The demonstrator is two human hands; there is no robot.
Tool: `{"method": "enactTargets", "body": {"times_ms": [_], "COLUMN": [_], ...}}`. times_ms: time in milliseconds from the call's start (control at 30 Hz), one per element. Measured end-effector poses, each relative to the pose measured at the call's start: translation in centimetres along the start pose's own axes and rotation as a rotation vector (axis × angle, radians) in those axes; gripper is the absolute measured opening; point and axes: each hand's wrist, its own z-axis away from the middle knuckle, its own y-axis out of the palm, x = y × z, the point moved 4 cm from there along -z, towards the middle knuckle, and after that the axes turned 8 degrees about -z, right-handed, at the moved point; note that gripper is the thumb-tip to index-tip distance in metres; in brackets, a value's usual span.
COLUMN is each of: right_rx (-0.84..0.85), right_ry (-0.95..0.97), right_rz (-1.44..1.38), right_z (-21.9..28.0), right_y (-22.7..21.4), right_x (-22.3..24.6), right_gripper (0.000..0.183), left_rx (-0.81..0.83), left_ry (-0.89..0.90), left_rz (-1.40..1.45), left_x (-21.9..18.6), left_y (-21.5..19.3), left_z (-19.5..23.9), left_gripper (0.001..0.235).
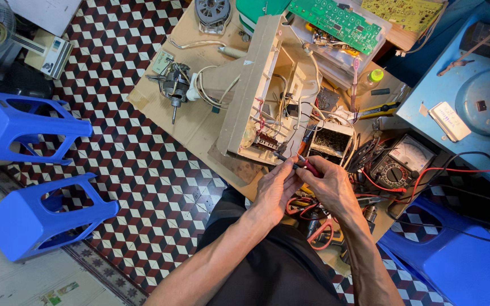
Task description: The person works on an open electronic device on a cluttered workbench, using a multimeter to test internal components and wires. They manipulate wires and connectors inside the device casing, occasionally adjusting the multimeter probes and repositioning the device.
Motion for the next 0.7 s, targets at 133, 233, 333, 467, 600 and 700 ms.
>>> {"method": "enactTargets", "body": {"times_ms": [133,233,333,467,600,700], "right_rx": [0.008,0.011,-0.003,-0.004,0.004,0.004], "right_ry": [0.001,0.014,0.018,0.014,0.004,0.022], "right_rz": [-0.036,-0.042,-0.019,-0.068,-0.111,-0.09], "right_z": [0.2,0.3,0.3,0.2,0.2,0.1], "right_y": [-0.1,-0.2,-0.3,-0.1,-0.1,-0.1], "right_x": [-0.1,-0.3,-1.0,-1.4,-1.5,-1.5], "right_gripper": [0.028,0.029,0.029,0.029,0.029,0.03], "left_rx": [-0.001,0.03,0.022,0.008,-0.001,0.016], "left_ry": [0.0,0.002,0.0,-0.002,-0.006,0.004], "left_rz": [-0.025,-0.039,-0.066,-0.076,-0.095,-0.086], "left_x": [-0.2,-0.4,-0.2,-0.3,-0.1,-0.1], "left_y": [0.2,0.3,0.2,-0.1,-0.2,-0.4], "left_z": [0.1,0.3,0.3,0.2,0.1,0.0], "left_gripper": [0.034,0.034,0.036,0.037,0.037,0.039]}}
